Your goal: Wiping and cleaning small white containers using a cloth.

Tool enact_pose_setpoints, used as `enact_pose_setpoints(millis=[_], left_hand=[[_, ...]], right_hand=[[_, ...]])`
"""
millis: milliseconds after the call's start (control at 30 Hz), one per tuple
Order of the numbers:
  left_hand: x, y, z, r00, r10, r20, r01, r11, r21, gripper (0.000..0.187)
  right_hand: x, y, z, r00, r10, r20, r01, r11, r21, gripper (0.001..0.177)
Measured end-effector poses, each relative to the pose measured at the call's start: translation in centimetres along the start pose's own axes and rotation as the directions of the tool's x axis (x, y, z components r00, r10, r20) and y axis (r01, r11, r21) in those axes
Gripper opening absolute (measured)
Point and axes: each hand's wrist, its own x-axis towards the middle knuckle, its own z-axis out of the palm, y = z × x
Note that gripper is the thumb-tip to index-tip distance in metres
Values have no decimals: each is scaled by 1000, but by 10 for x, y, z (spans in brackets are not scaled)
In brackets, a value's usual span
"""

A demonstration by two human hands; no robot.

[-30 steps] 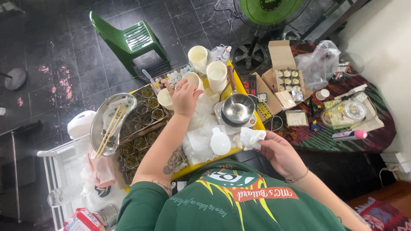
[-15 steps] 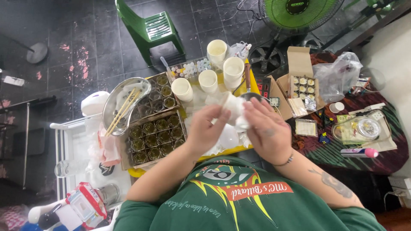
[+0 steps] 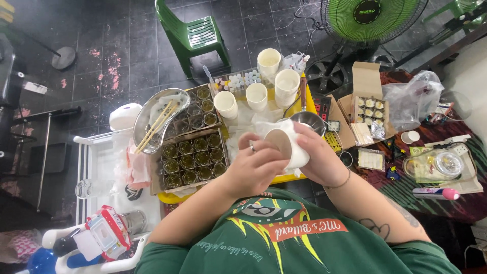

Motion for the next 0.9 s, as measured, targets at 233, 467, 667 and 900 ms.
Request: enact_pose_setpoints(millis=[233, 467, 667, 900], left_hand=[[-3, 12, -8, 945, -323, 55, 318, 865, -389, 40], [-22, 20, -5, 933, -345, 104, 359, 865, -350, 23], [-23, 26, -20, 979, -194, 67, 204, 958, -202, 18], [-20, 28, -39, 944, -277, 180, 321, 896, -307, 37]], right_hand=[[-17, -10, 20, 760, -448, 471, 524, -6, -852, 58], [-21, -12, 25, 595, -354, 722, 641, -333, -692, 46], [-21, 30, -23, 897, -344, 276, 418, 465, -780, 59], [-15, 25, 4, 990, 11, 137, 80, 766, -638, 81]])
